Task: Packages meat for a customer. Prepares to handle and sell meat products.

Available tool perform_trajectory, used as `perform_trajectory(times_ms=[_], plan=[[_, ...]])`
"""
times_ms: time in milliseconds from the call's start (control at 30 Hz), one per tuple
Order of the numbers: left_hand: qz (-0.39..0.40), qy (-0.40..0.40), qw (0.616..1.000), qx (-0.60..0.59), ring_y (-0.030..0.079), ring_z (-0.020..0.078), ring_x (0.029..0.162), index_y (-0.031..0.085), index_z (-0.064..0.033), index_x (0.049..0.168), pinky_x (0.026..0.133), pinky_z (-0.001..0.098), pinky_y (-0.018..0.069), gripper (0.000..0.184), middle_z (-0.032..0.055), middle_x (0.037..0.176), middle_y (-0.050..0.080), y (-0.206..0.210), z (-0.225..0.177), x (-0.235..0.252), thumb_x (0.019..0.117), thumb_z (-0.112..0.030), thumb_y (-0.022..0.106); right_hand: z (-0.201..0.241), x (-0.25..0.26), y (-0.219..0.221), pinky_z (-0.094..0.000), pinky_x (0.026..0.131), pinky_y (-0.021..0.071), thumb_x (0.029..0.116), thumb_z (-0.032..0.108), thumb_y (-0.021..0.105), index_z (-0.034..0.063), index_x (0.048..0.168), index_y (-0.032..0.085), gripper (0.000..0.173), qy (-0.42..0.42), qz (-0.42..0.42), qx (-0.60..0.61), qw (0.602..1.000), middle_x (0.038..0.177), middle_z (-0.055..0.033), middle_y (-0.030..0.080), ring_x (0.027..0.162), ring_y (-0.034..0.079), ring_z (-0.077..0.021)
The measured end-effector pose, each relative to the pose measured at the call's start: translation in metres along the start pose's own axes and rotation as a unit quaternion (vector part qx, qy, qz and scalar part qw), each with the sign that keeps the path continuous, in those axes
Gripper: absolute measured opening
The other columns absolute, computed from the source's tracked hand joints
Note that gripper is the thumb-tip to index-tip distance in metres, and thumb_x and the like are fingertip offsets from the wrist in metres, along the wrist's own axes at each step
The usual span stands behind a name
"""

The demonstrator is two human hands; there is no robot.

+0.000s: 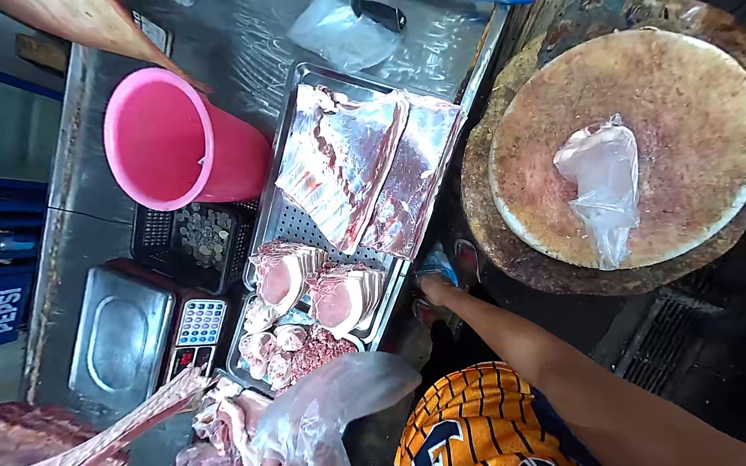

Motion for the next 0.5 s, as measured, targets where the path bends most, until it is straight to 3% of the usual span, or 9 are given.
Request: perform_trajectory(times_ms=[133,200,300,400,433,500], plan=[[-0.064,0.041,0.992,0.101,0.073,0.0102,0.095,0.073,-0.0210,0.107,0.086,0.0343,0.0619,0.033,-0.0005,0.103,0.077,0.017,-0.006,0.004,0.0933,0.000,0.052,-0.010,-0.040,0.005,-0.0523,0.120,0.0333,0.0957,0.002,0.055,-0.0023,0.146,0.049,0.051,-0.003,-0.121,0.034,0.992,0.146,-0.0279,0.050,0.142,0.043,-0.0420],[-0.088,0.043,0.987,0.126,0.074,0.0093,0.089,0.073,-0.0187,0.104,0.082,0.0322,0.0629,0.034,-0.0005,0.097,0.078,0.014,-0.004,0.010,0.0944,0.005,0.049,-0.008,-0.062,0.003,-0.0479,0.118,0.0378,0.0967,0.000,0.052,0.0020,0.141,0.057,0.045,-0.023,-0.201,0.029,0.979,0.140,-0.0236,0.057,0.139,0.047,-0.0391],[-0.090,0.071,0.978,0.174,0.073,0.0076,0.082,0.074,-0.0141,0.102,0.077,0.0278,0.0626,0.025,-0.0017,0.091,0.077,0.022,-0.001,0.022,0.0961,0.002,0.056,0.004,-0.101,-0.004,-0.0444,0.109,0.0467,0.1006,0.008,0.047,0.0069,0.135,0.064,0.038,-0.037,-0.245,0.063,0.967,0.131,-0.0181,0.063,0.128,0.057,-0.0329],[-0.067,0.084,0.966,0.235,0.071,0.0068,0.077,0.068,-0.0100,0.105,0.071,0.0261,0.0622,0.023,-0.0034,0.088,0.074,0.049,0.001,0.038,0.0918,0.005,0.056,0.030,-0.154,-0.021,-0.0442,0.099,0.0538,0.1041,0.023,0.046,0.0058,0.124,0.070,0.035,-0.077,-0.262,0.203,0.940,0.119,-0.0147,0.068,0.110,0.067,-0.0265],[-0.044,0.078,0.965,0.248,0.071,0.0086,0.079,0.065,-0.0074,0.109,0.071,0.0282,0.0625,0.025,-0.0018,0.090,0.074,0.062,0.007,0.044,0.0886,0.006,0.059,0.044,-0.176,-0.028,-0.0432,0.093,0.0563,0.1051,0.030,0.048,0.0046,0.117,0.072,0.037,-0.103,-0.245,0.271,0.925,0.110,-0.0130,0.071,0.101,0.069,-0.0236],[0.019,0.051,0.964,0.262,0.072,0.0152,0.085,0.062,-0.0003,0.116,0.076,0.0350,0.0636,0.035,0.0053,0.096,0.073,0.091,0.030,0.055,0.0820,0.003,0.069,0.077,-0.220,-0.041,-0.0386,0.071,0.0583,0.1063,0.041,0.048,0.0024,0.109,0.072,0.046,-0.166,-0.142,0.385,0.897,0.093,-0.0104,0.072,0.076,0.068,-0.0178]])
Point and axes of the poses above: each hand's wrist, its own x-axis towards the middle knuckle, its own y-axis out of the palm, z = x × y, the point moved 4 cm from there along x, towards the middle knuckle
